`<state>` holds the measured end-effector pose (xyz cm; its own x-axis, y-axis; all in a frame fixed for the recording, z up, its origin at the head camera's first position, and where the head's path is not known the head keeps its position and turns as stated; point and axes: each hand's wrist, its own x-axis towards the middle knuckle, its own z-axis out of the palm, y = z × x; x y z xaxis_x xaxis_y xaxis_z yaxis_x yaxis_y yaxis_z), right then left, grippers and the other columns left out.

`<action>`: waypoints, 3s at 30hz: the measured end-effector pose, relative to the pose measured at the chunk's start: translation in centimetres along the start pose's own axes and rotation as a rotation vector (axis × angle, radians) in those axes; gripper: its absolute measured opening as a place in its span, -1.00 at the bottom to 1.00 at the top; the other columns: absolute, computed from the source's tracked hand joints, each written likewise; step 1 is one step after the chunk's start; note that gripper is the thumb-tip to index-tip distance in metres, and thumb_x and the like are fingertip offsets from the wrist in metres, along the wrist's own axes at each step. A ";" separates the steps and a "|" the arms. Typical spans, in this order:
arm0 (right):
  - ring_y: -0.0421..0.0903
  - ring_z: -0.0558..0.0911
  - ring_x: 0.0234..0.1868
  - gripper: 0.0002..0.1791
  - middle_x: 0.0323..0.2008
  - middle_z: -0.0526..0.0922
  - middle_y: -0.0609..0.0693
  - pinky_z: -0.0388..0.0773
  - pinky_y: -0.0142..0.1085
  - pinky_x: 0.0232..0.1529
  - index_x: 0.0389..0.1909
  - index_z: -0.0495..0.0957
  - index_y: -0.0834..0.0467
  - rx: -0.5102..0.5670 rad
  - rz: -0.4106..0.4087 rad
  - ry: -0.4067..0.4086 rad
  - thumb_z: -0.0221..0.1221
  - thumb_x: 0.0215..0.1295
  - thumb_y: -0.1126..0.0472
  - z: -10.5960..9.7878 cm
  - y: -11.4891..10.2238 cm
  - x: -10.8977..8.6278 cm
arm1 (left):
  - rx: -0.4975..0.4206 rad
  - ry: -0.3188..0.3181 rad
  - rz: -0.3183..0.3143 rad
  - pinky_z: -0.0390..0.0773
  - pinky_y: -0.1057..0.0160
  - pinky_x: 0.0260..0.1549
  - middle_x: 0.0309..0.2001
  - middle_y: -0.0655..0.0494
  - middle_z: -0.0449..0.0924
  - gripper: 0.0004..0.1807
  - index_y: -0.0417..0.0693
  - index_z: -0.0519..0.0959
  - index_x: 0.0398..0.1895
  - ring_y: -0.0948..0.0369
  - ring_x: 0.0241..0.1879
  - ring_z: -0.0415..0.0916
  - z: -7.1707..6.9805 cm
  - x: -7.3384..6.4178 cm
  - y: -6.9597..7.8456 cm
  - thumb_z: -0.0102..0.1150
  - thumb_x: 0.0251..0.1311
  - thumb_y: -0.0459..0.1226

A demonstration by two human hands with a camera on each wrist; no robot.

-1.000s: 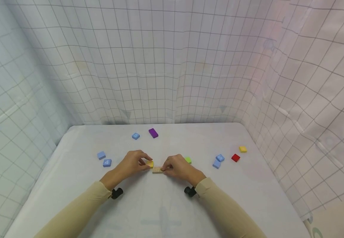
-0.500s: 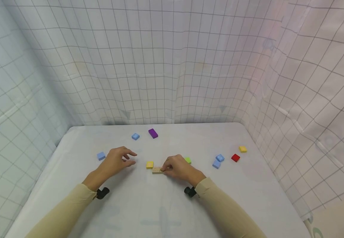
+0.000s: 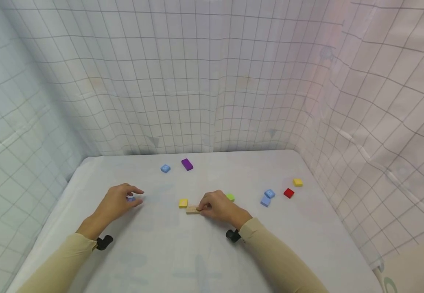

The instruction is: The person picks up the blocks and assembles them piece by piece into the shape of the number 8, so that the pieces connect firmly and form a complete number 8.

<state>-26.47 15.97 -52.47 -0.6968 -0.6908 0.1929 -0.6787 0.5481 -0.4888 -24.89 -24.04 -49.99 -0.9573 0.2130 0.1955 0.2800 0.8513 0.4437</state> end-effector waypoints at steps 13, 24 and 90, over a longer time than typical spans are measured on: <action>-0.15 0.89 0.04 -0.85 -0.02 0.95 -0.01 0.81 -0.42 0.08 0.02 0.96 0.11 0.006 0.012 -0.008 0.55 0.51 0.32 -0.1 -0.2 0.1 | -0.006 -0.012 0.008 0.80 -0.14 -0.03 -0.09 -0.14 0.85 -0.74 -0.18 0.91 0.01 -0.04 -0.10 0.74 -0.5 -0.6 -2.1 0.70 0.28 -0.36; -0.15 0.88 0.04 -0.85 -0.01 0.95 -0.02 0.80 -0.43 0.07 0.02 0.96 0.10 0.017 0.019 -0.010 0.55 0.52 0.32 -0.1 -0.2 0.0 | -0.057 -0.002 0.027 0.88 -0.05 -0.10 -0.15 -0.16 0.82 -0.83 -0.23 0.91 -0.17 -0.07 -0.14 0.86 -0.6 -0.7 -2.4 0.74 0.23 -0.41; -0.18 0.88 0.01 -0.87 -0.02 0.95 -0.03 0.79 -0.45 0.05 -0.04 0.96 0.09 -0.005 0.034 -0.031 0.54 0.52 0.33 -0.2 -0.5 0.3 | -0.259 -0.098 0.273 0.94 0.12 -0.05 -0.15 -0.06 0.94 -0.86 -0.22 0.92 -0.23 -0.01 -0.11 0.92 3.9 -0.8 3.9 0.72 0.21 -0.52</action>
<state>-26.37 15.57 -52.02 -0.7119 -0.6861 0.1500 -0.6562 0.5737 -0.4901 -23.28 -19.07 -51.83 -0.8439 0.4701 0.2583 0.5224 0.6107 0.5951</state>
